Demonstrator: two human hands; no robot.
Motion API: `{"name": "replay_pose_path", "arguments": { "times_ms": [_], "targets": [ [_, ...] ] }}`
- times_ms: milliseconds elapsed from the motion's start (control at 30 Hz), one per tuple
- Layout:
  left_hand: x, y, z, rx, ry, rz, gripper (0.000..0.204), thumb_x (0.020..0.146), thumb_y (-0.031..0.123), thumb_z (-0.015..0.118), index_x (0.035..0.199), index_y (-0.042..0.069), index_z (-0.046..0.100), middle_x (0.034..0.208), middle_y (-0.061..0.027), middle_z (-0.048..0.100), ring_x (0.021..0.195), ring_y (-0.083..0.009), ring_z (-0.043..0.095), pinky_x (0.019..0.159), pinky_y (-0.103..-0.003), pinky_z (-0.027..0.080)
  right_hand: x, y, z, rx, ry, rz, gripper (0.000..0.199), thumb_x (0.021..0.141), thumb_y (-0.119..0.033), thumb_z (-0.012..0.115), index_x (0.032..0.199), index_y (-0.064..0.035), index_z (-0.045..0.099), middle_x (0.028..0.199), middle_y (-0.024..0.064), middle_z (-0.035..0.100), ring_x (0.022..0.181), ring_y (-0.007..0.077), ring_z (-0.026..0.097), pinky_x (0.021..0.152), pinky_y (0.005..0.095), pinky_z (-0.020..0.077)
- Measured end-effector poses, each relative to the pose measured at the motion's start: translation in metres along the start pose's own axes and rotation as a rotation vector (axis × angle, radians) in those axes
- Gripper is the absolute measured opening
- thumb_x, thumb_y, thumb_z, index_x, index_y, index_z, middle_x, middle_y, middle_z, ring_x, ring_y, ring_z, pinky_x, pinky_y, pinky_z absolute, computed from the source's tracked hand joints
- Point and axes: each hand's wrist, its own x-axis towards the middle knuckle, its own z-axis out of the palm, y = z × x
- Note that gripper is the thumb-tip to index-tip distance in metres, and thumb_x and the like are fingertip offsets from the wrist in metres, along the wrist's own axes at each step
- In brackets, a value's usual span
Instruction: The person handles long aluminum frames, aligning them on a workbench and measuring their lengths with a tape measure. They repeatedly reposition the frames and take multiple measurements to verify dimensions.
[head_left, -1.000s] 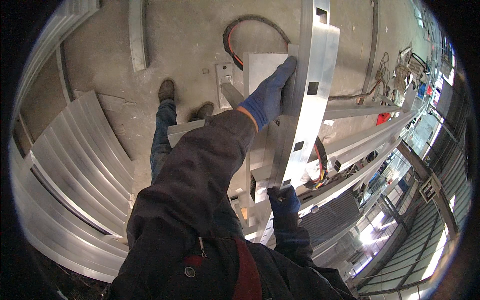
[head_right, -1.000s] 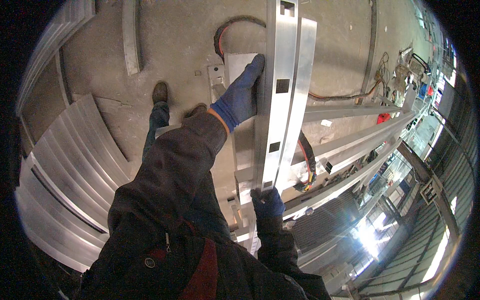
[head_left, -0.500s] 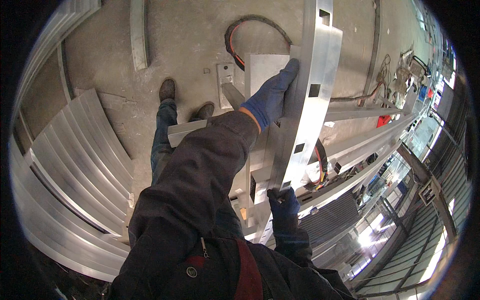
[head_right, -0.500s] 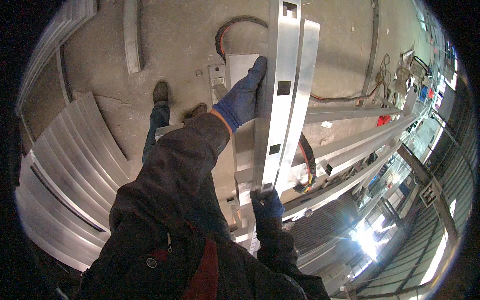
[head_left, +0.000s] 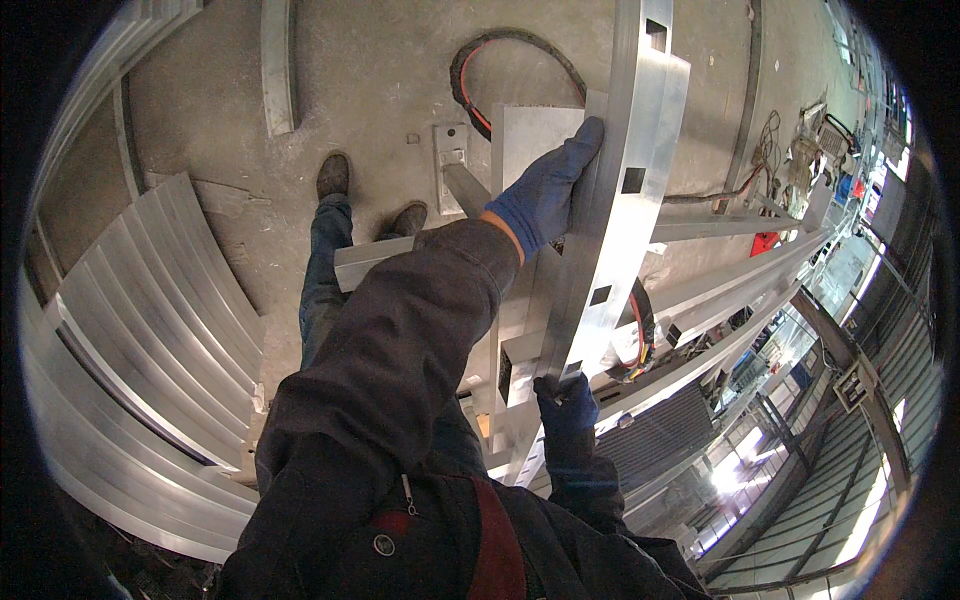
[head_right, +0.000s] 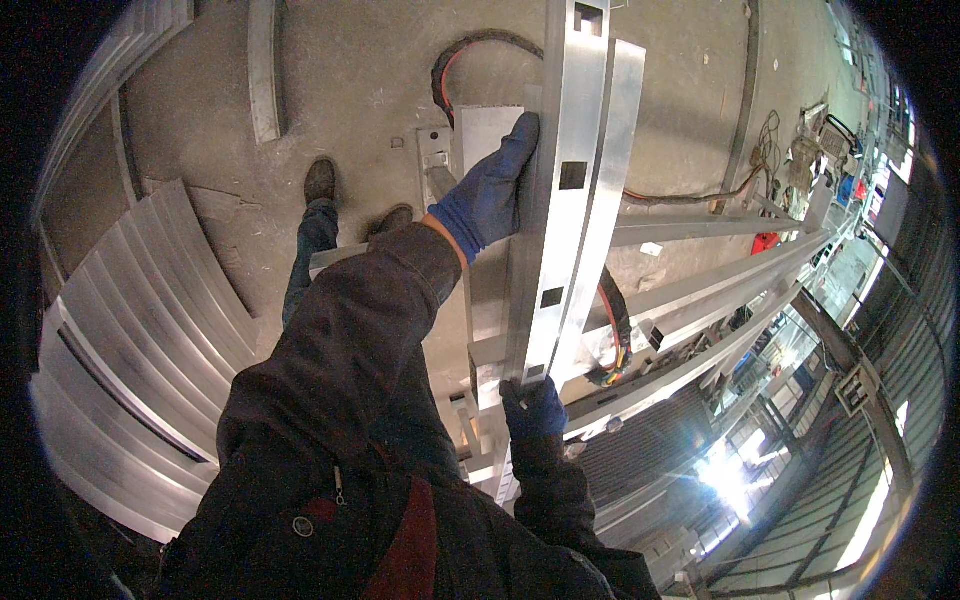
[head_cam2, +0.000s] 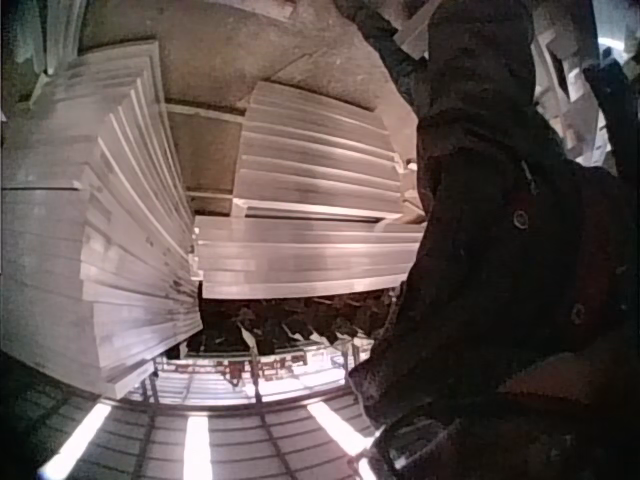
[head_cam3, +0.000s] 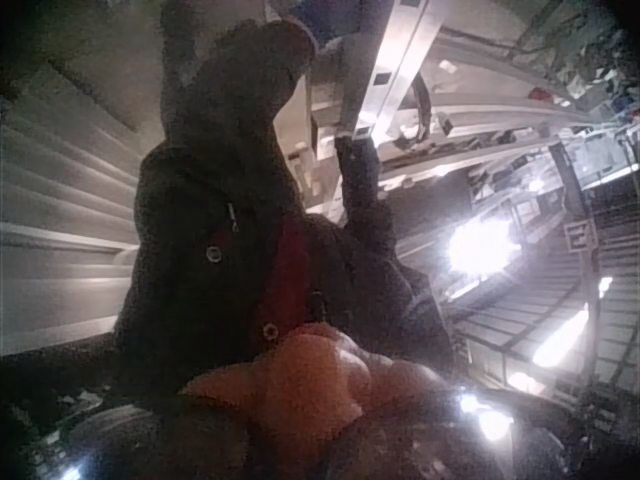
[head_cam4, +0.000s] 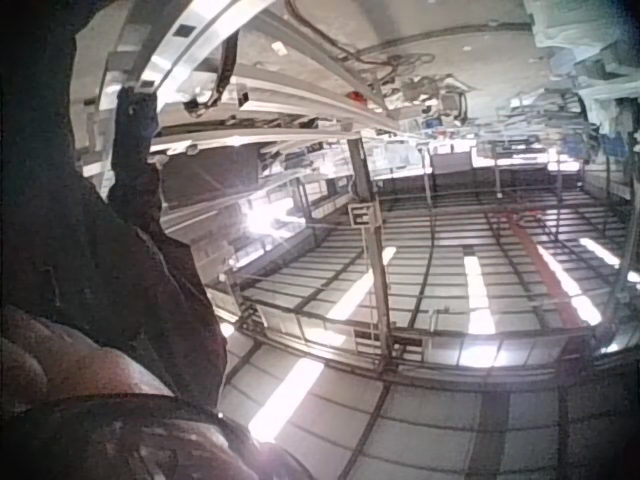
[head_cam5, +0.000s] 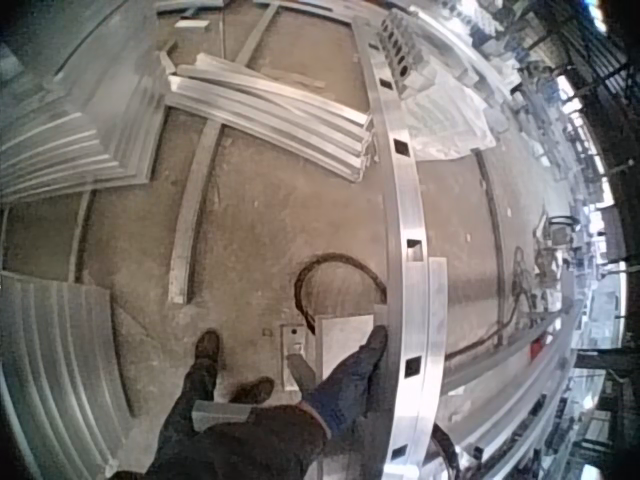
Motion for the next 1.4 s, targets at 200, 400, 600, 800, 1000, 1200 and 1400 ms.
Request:
{"name": "replay_pose_path", "arguments": {
  "times_ms": [200, 400, 600, 800, 1000, 1200, 1400],
  "targets": [
    [-0.002, -0.003, -0.006, -0.028, -0.005, -0.027, 0.047, 0.103, 0.052, 0.067, 0.122, 0.009, 0.071, 0.105, -0.0036, 0.076, 0.088, -0.0117, 0.072, 0.082, -0.03, 0.062, 0.003, -0.003, 0.0, -0.011, -0.024, 0.03, 0.047, 0.086, -0.044, 0.087, 0.099, -0.0078, 0.06, 0.084, 0.0155, 0.071, 0.083, 0.0398, 0.073, 0.074, 0.0483, 0.0578],
    [-0.006, -0.009, -0.025, -0.014, -0.112, -0.113, 0.037, 0.103, 0.052, 0.067, 0.117, 0.018, 0.072, 0.102, 0.0029, 0.075, 0.086, -0.0079, 0.072, 0.077, -0.028, 0.064, 0.003, -0.006, -0.001, 0.006, -0.032, 0.023, 0.048, 0.085, -0.044, 0.088, 0.099, -0.0076, 0.059, 0.085, 0.0146, 0.072, 0.084, 0.0393, 0.073, 0.073, 0.0482, 0.0573],
    [-0.007, -0.014, -0.03, -0.021, -0.101, -0.158, 0.044, 0.102, 0.053, 0.068, 0.122, 0.014, 0.07, 0.102, 0.0, 0.075, 0.087, -0.0108, 0.073, 0.079, -0.03, 0.065, 0.003, -0.008, 0.001, -0.075, -0.016, 0.08, 0.046, 0.085, -0.041, 0.088, 0.098, -0.007, 0.06, 0.086, 0.0161, 0.072, 0.085, 0.039, 0.074, 0.074, 0.0483, 0.0576],
    [-0.006, -0.018, -0.027, 0.026, -0.034, -0.108, 0.043, 0.104, 0.052, 0.066, 0.121, 0.014, 0.07, 0.103, -0.0002, 0.076, 0.087, -0.0094, 0.074, 0.079, -0.031, 0.066, 0.003, -0.008, 0.003, -0.049, -0.003, 0.051, 0.043, 0.088, -0.041, 0.085, 0.102, -0.0067, 0.063, 0.088, 0.0154, 0.073, 0.086, 0.0377, 0.074, 0.076, 0.0479, 0.058],
    [-0.002, -0.019, -0.032, -0.022, -0.101, -0.116, 0.042, 0.106, 0.052, 0.062, 0.12, 0.013, 0.07, 0.1, 0.0003, 0.076, 0.084, -0.0092, 0.075, 0.077, -0.029, 0.066, 0.0, -0.013, -0.002, -0.03, -0.027, 0.064, 0.044, 0.09, -0.041, 0.084, 0.108, -0.0061, 0.063, 0.089, 0.0159, 0.073, 0.087, 0.0388, 0.074, 0.077, 0.0481, 0.0581],
    [-0.002, -0.019, -0.034, -0.004, -0.113, -0.124, 0.042, 0.106, 0.051, 0.061, 0.122, 0.013, 0.07, 0.104, 0.0, 0.076, 0.087, -0.0092, 0.075, 0.077, -0.029, 0.066, 0.001, -0.005, 0.0, 0.02, -0.035, 0.043, 0.048, 0.089, -0.041, 0.085, 0.113, -0.0056, 0.063, 0.09, 0.0164, 0.073, 0.088, 0.0387, 0.074, 0.077, 0.0487, 0.0577],
    [-0.004, -0.018, -0.033, 0.02, -0.142, -0.11, 0.044, 0.107, 0.051, 0.061, 0.125, 0.011, 0.069, 0.106, -0.0017, 0.076, 0.09, -0.0097, 0.075, 0.079, -0.029, 0.066, 0.002, -0.006, 0.0, -0.009, -0.03, 0.071, 0.047, 0.087, -0.041, 0.086, 0.108, -0.0055, 0.064, 0.088, 0.0155, 0.072, 0.087, 0.0378, 0.074, 0.077, 0.0483, 0.058]
  ]
}}
